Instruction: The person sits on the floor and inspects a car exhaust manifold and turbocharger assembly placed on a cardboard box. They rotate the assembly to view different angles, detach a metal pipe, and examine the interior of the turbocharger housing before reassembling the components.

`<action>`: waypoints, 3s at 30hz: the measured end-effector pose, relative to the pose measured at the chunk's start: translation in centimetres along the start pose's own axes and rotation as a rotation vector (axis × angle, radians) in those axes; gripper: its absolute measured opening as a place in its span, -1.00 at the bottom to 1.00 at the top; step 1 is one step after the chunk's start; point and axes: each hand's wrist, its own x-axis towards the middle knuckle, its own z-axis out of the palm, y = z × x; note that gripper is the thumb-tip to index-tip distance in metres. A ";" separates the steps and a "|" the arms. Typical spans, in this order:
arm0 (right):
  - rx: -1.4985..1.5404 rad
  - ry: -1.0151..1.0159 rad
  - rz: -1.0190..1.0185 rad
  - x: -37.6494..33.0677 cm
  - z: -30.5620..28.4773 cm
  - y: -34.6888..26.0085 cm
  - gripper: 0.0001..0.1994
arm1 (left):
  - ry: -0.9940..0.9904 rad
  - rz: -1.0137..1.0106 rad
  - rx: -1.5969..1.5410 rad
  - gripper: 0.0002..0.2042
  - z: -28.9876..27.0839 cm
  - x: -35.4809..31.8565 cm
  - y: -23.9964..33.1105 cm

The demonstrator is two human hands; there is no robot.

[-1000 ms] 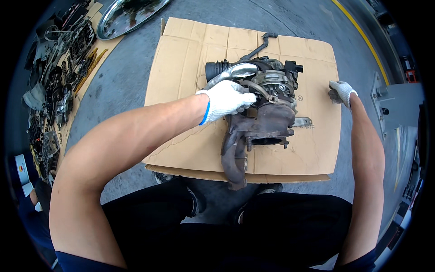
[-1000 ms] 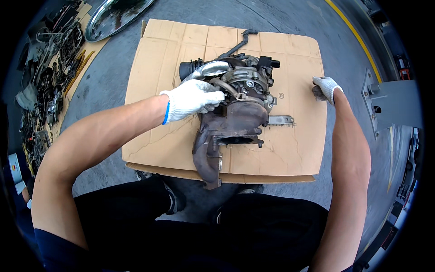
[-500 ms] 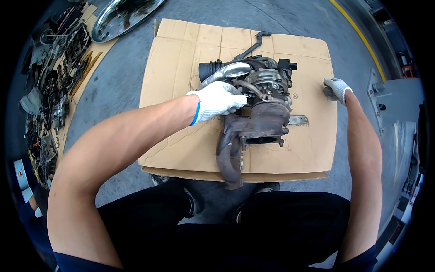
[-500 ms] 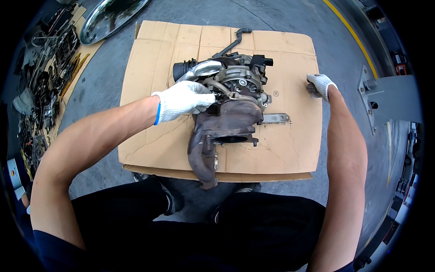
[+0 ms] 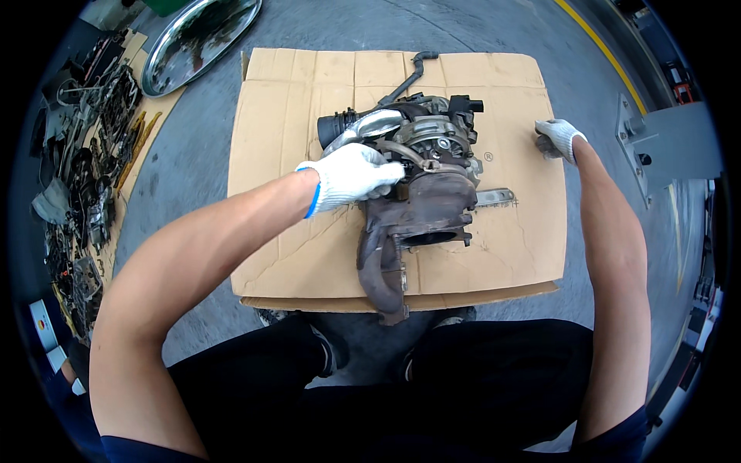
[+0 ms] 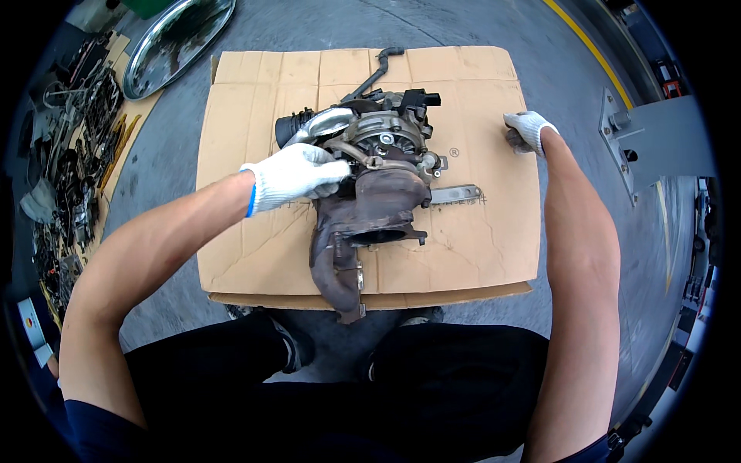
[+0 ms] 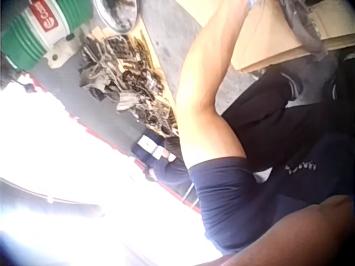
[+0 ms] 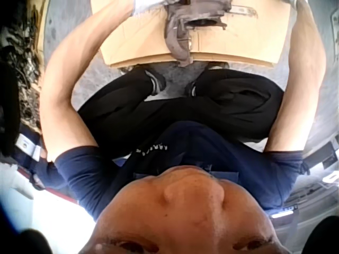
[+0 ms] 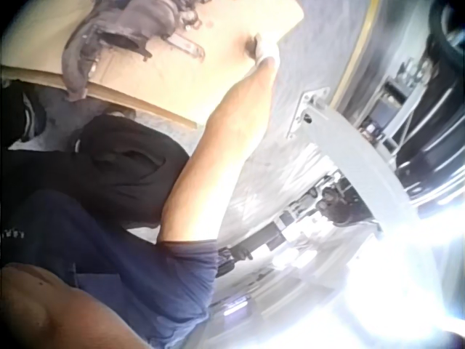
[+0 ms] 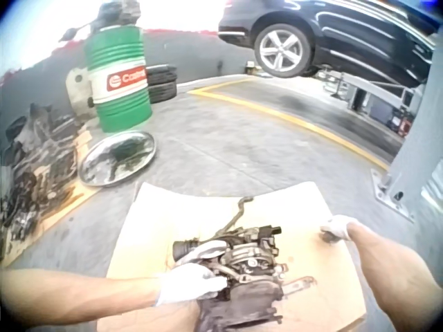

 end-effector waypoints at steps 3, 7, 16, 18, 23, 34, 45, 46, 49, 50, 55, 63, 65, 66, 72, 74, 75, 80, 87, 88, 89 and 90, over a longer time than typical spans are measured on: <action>-0.016 0.020 0.014 -0.5 -0.7 0.2 -0.67 | -0.073 0.004 0.307 -0.55 -1.1 -0.1 1.6; -0.030 -0.020 -0.017 0.7 1.5 -1.2 -0.66 | -0.004 -0.009 0.677 -0.60 -3.3 -3.2 6.2; -0.088 0.023 -0.024 -1.4 0.3 -1.7 -0.55 | 0.080 0.157 0.933 -0.55 -3.2 -2.2 5.0; -0.093 0.015 -0.047 -1.4 1.0 -2.5 -0.54 | 0.090 0.241 0.965 -0.52 -3.6 -2.0 3.2; -0.100 0.024 -0.076 -0.3 1.3 -3.0 -0.52 | 0.147 0.372 0.869 -0.54 -3.3 -1.8 0.8; -0.174 -0.023 -0.094 -0.2 3.0 -4.9 -0.49 | 0.002 0.243 0.500 -0.74 -3.5 -2.6 2.8; -0.077 0.022 -0.118 1.3 1.4 -2.7 -0.56 | 0.200 0.131 0.563 -0.69 -1.2 -2.1 2.4; -0.080 0.029 -0.102 1.5 1.2 -2.6 -0.58 | 0.216 0.138 0.447 -0.66 -0.9 -1.8 2.1; -0.049 -0.002 -0.090 1.7 0.7 -2.1 -0.62 | 0.207 0.099 0.263 -0.49 -1.6 -1.5 1.8; -0.042 -0.012 -0.086 1.7 0.8 -2.1 -0.63 | 0.235 0.064 0.212 -0.45 -1.6 -1.5 1.5; -0.010 -0.029 -0.075 1.5 0.4 -1.9 -0.69 | 0.255 -0.099 0.014 -0.43 -1.1 -1.5 1.3; -0.017 -0.036 -0.079 1.6 0.3 -2.2 -0.68 | 0.128 -0.082 -0.238 -0.55 0.6 -0.9 0.3; -0.014 -0.031 -0.081 1.5 0.2 -2.0 -0.68 | 0.082 -0.039 -0.194 -0.59 0.4 -0.5 -0.1; -0.007 -0.037 -0.078 1.5 0.4 -1.9 -0.68 | 0.066 -0.034 -0.275 -0.62 0.5 -0.5 -0.3; 0.002 -0.042 -0.063 1.3 0.3 -1.7 -0.70 | 0.120 0.018 -0.313 -0.66 1.7 0.1 -0.9; 0.017 -0.053 -0.058 1.5 0.3 -1.6 -0.70 | 0.119 -0.050 -0.370 -0.66 1.7 0.2 -0.8; 0.021 -0.054 -0.058 1.5 0.4 -1.8 -0.70 | 0.120 -0.086 -0.397 -0.65 1.7 0.3 -0.9; 0.027 -0.057 -0.057 1.7 0.6 -1.6 -0.71 | 0.126 -0.096 -0.360 -0.65 1.7 0.5 -0.5; 0.022 -0.059 -0.056 1.8 0.8 -1.5 -0.71 | 0.095 -0.026 -0.324 -0.67 2.0 -0.2 -0.4; 0.020 -0.057 -0.057 1.7 0.9 -1.7 -0.71 | 0.092 -0.029 -0.320 -0.67 2.0 -0.2 -0.5; 0.019 -0.057 -0.058 1.6 1.0 -1.8 -0.71 | 0.077 -0.058 -0.339 -0.68 1.8 -0.2 -0.6; 0.019 -0.058 -0.060 1.7 0.9 -1.7 -0.71 | 0.060 -0.086 -0.357 -0.69 1.7 -0.2 -0.5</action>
